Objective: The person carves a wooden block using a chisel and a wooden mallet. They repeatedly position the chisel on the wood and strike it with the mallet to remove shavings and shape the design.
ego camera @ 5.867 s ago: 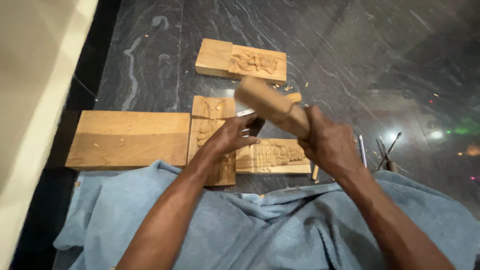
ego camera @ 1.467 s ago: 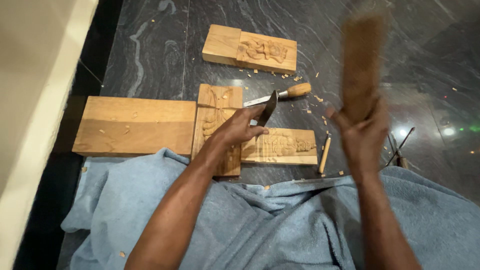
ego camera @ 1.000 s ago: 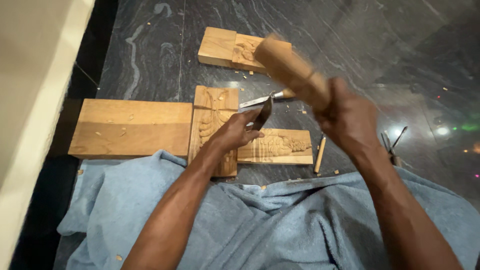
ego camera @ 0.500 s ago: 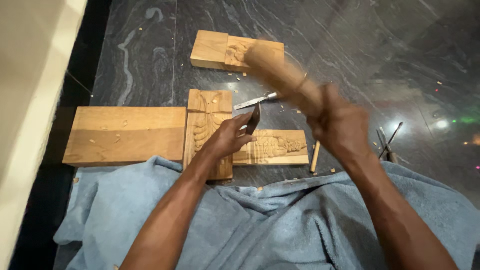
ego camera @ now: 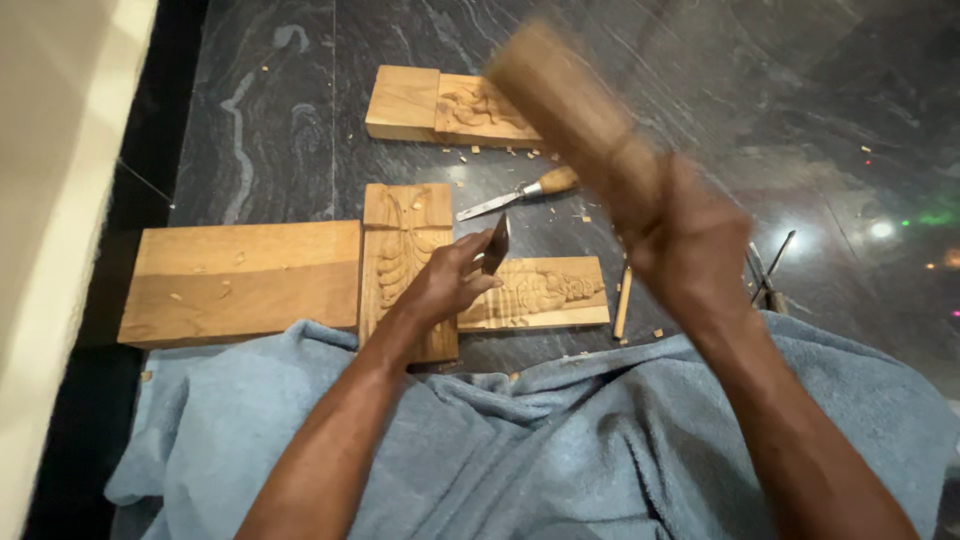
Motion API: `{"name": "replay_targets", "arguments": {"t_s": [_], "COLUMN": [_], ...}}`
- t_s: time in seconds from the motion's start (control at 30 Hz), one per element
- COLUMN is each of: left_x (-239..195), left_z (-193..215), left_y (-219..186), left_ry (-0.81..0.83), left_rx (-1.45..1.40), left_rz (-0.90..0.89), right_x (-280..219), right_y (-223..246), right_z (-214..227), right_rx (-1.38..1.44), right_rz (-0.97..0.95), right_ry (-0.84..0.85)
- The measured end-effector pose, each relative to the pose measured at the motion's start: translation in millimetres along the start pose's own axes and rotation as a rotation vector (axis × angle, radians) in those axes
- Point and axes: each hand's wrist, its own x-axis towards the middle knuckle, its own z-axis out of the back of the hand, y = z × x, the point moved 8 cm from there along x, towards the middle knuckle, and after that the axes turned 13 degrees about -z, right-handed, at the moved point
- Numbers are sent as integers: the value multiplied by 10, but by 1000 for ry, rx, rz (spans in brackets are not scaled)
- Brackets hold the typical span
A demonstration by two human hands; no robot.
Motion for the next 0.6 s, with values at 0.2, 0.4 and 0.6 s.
{"name": "replay_targets", "arguments": {"t_s": [0.2, 0.4, 0.6], "left_x": [-38, -24, -34], "left_z": [9, 29, 15], "left_y": [-10, -9, -60], "left_ry": [-27, -34, -18], "left_rx": [-20, 5, 48], "left_rz": [32, 99, 42], "right_x": [-43, -326, -556], "right_y": [107, -135, -336], "right_z": [133, -431, -691], "right_rx": [14, -4, -99], "right_rz": [19, -39, -64], "right_ry": [-266, 121, 178]}}
